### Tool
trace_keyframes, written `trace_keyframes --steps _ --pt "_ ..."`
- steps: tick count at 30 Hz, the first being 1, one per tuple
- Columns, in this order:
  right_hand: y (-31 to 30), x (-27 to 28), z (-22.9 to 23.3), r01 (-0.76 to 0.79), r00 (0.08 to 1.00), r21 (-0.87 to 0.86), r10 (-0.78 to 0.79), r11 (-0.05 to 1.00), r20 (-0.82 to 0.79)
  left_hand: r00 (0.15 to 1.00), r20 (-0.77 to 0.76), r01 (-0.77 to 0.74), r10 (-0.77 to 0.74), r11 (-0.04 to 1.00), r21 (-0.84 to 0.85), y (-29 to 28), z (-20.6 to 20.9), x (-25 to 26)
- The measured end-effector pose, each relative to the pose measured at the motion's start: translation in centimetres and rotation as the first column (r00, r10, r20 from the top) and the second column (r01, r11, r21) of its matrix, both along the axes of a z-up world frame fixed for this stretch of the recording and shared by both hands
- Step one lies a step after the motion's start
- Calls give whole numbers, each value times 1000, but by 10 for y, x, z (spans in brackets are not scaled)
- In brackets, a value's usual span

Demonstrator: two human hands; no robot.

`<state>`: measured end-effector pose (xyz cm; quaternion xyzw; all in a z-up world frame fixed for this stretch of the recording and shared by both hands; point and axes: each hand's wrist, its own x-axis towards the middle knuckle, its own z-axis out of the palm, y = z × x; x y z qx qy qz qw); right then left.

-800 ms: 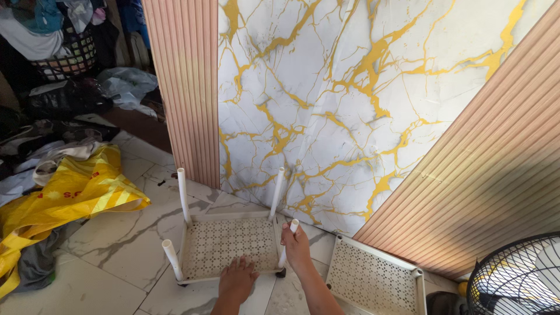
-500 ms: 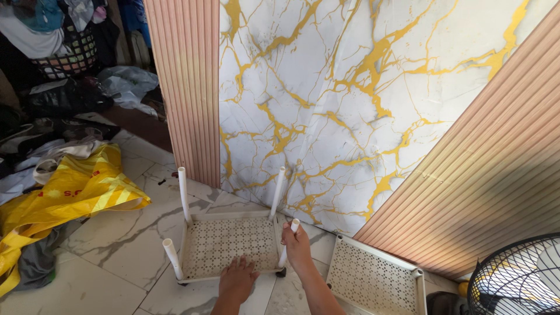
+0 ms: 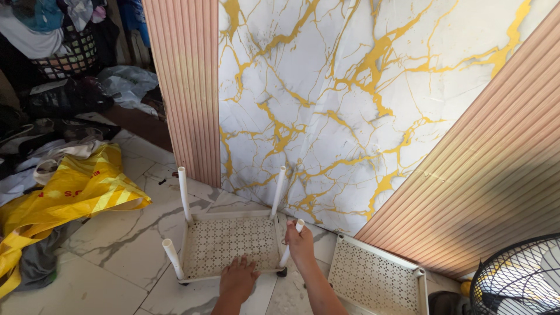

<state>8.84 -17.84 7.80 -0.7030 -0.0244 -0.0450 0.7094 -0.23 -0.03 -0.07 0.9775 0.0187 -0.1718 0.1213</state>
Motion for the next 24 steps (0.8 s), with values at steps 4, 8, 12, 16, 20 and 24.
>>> trace_keyframes --steps 4,8,12,16,20,24 --pt "-2 2 0 -23 999 13 23 1000 26 1000 -9 -21 21 1000 -13 -1 4 -2" --pt "0 3 0 0 1000 -8 0 1000 10 998 -52 -34 33 999 -13 -3 13 -2" --pt "-1 7 -3 4 1000 10 -4 1000 3 998 -54 -33 33 999 -1 -3 20 -3" --pt "-1 5 -4 -4 999 -28 5 1000 32 997 -62 -42 42 999 -6 -3 20 -4" --pt "5 -5 32 47 999 -77 -48 996 -9 995 -86 -52 52 999 -5 -4 21 -2" --pt "-32 -4 125 31 964 239 -92 970 248 993 -108 -50 47 998 -26 -1 24 3"
